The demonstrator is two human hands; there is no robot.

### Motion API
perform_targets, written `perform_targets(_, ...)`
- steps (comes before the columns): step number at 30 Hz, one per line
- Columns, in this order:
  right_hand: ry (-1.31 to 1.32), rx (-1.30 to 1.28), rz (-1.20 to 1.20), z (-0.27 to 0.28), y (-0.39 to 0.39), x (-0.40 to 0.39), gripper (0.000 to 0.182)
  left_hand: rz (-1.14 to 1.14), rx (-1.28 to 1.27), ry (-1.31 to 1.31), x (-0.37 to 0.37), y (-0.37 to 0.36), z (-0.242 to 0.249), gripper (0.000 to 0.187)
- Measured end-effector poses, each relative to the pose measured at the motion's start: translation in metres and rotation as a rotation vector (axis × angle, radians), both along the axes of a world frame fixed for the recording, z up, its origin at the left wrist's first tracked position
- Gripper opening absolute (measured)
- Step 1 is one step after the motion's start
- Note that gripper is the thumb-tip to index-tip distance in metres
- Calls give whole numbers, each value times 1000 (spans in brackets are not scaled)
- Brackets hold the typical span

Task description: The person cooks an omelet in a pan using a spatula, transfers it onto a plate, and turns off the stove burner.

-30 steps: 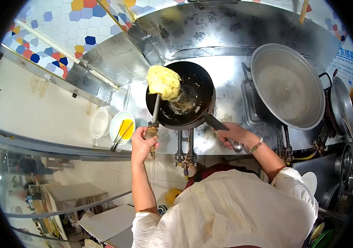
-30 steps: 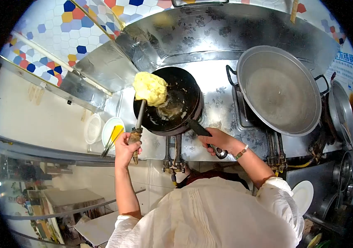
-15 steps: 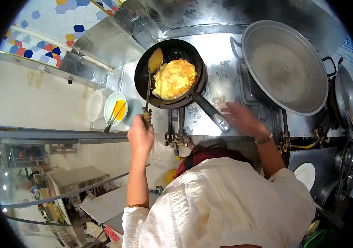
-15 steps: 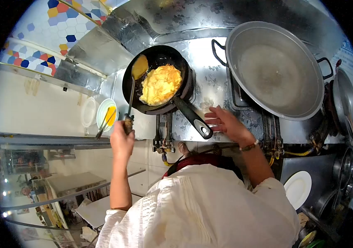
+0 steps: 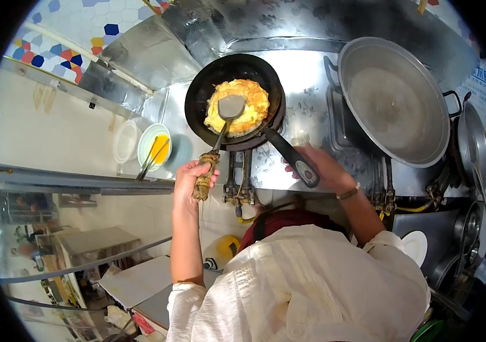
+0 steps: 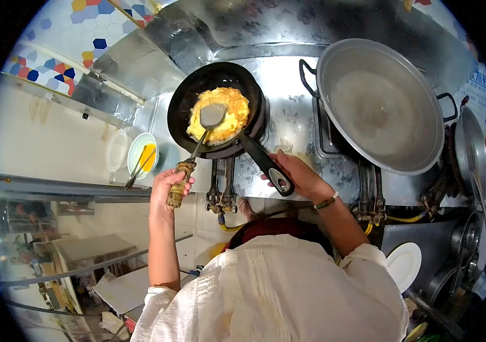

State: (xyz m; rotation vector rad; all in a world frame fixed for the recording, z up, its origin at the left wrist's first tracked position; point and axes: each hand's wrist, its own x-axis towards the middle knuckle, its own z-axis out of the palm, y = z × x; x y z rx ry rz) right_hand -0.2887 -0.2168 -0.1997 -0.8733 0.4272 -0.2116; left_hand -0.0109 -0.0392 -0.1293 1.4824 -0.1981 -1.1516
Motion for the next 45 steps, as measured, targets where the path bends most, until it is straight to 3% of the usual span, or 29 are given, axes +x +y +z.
perform_targets(5,-10,168,-4,5,0,5,57,-49,-81,31,-2,6,4,18)
perform_targets(12,43,180,21,10,4,10,54,16,-76,3,-10,-7,-6,18)
perform_targets(16,8,201,36,11,3,9,53,-19,-87,-236,-7,-13,-9,21)
perform_targets(18,7,205,35,12,6,8,52,-203,86,-1325,-6,-19,-16,29)
perform_targets(19,16,182,15,11,7,7,52,-223,149,-1556,-7,-20,-17,34)
perform_targets(20,26,160,-6,11,9,5,52,-223,149,-1546,-7,-20,-17,34)
perform_targets(22,4,121,-25,11,14,2,54,-402,386,-1856,-5,-21,-19,33)
perform_targets(26,-3,101,-93,17,18,3,60,-351,273,-2117,8,-30,-40,28)
perform_targets(30,63,70,-195,22,23,4,62,-432,378,-1893,11,-28,-26,40)
perform_targets(32,88,132,-231,28,30,9,64,-421,188,-1604,22,-12,-1,58)
perform_targets(34,140,151,-264,28,30,10,64,-120,-175,-1286,46,2,-2,64)
perform_targets(36,168,143,-308,30,32,10,63,214,-374,-824,68,35,-18,45)
perform_targets(38,256,118,-400,32,37,10,62,457,-458,-688,76,72,-65,31)
perform_targets(40,287,163,-437,29,37,5,62,312,-119,-654,69,101,-131,23)
perform_targets(42,314,250,-497,28,38,1,64,173,-13,-606,41,114,-184,25)
perform_targets(45,305,336,-603,20,40,-7,65,6,18,-462,10,116,-212,33)
